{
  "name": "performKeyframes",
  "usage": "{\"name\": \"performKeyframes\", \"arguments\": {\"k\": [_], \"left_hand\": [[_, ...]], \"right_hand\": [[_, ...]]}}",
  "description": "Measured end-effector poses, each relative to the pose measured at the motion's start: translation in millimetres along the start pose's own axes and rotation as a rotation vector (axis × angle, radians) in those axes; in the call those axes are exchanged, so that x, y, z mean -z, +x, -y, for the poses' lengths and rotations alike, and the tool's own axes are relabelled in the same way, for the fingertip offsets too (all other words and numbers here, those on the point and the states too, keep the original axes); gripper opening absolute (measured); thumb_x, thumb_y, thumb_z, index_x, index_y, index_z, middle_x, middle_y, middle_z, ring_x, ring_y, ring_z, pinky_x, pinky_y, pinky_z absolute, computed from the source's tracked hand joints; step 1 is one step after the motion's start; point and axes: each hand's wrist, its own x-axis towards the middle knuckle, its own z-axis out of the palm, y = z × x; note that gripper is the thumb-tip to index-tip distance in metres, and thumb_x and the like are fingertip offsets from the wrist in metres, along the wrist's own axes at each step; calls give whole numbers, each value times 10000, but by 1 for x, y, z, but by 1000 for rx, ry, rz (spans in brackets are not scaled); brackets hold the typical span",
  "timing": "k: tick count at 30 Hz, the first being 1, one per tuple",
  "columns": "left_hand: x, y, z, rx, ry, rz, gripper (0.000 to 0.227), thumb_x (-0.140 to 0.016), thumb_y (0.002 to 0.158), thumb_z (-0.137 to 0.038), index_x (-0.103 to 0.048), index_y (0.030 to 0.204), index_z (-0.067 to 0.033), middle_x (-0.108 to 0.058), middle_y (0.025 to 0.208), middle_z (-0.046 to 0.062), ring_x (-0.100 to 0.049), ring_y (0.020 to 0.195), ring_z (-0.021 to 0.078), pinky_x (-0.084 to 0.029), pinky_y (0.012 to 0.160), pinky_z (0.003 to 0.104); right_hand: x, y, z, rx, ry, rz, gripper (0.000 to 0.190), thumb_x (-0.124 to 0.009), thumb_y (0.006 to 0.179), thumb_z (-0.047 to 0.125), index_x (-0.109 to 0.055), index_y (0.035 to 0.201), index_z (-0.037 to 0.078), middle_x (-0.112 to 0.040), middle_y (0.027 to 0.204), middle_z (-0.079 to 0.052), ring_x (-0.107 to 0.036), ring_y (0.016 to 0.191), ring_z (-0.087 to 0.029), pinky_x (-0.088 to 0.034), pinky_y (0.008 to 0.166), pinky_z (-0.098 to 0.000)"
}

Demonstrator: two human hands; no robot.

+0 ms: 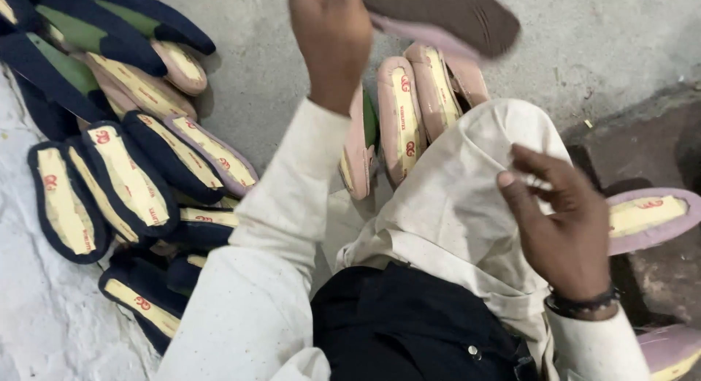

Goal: Manually attaching rubber soles to shoe uppers by aligning and pressing them together.

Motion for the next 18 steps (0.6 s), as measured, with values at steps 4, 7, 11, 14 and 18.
{"name": "performKeyframes", "arguments": {"k": [4, 7, 11, 14, 18], "left_hand": [[-15, 8, 55, 208, 21, -117, 360, -508, 1058, -393, -560, 1359, -202, -431, 953, 67, -385, 819, 183, -383, 762, 359], [-20, 20, 84, 344, 56, -211, 453, -525, 996, -391, -532, 1381, -153, -474, 1074, 104, -443, 947, 227, -412, 840, 383], [-26, 32, 112, 522, 93, -328, 585, -548, 913, -390, -497, 1410, -86, -533, 1236, 153, -523, 1116, 282, -452, 942, 414], [-28, 35, 125, 660, 119, -405, 687, -566, 850, -390, -473, 1432, -36, -579, 1357, 187, -585, 1243, 322, -483, 1020, 435], [-34, 1, 86, 765, 191, -225, 603, -562, 860, -319, -485, 1413, -90, -573, 1478, 170, -574, 1352, 326, -512, 1037, 482]], "right_hand": [[-18, 3, -34, -11, -109, 9, 324, -765, 957, 156, -713, 1254, 39, -723, 1177, -124, -710, 1008, -219, -574, 873, -337], [-22, 8, -38, 2, -136, 19, 367, -774, 943, 132, -696, 1289, 37, -712, 1211, -132, -698, 1035, -230, -561, 872, -340], [-27, 7, -40, -91, -184, -15, 328, -802, 943, 168, -734, 1250, 77, -706, 1190, -95, -689, 1015, -193, -548, 863, -315], [-28, 11, -32, -139, -174, -34, 295, -799, 961, 163, -735, 1234, 70, -719, 1195, -83, -679, 1008, -186, -542, 873, -317], [-29, 9, -34, -175, -137, -34, 323, -794, 948, 158, -725, 1245, 53, -705, 1211, -111, -681, 1024, -210, -540, 879, -325]]}}
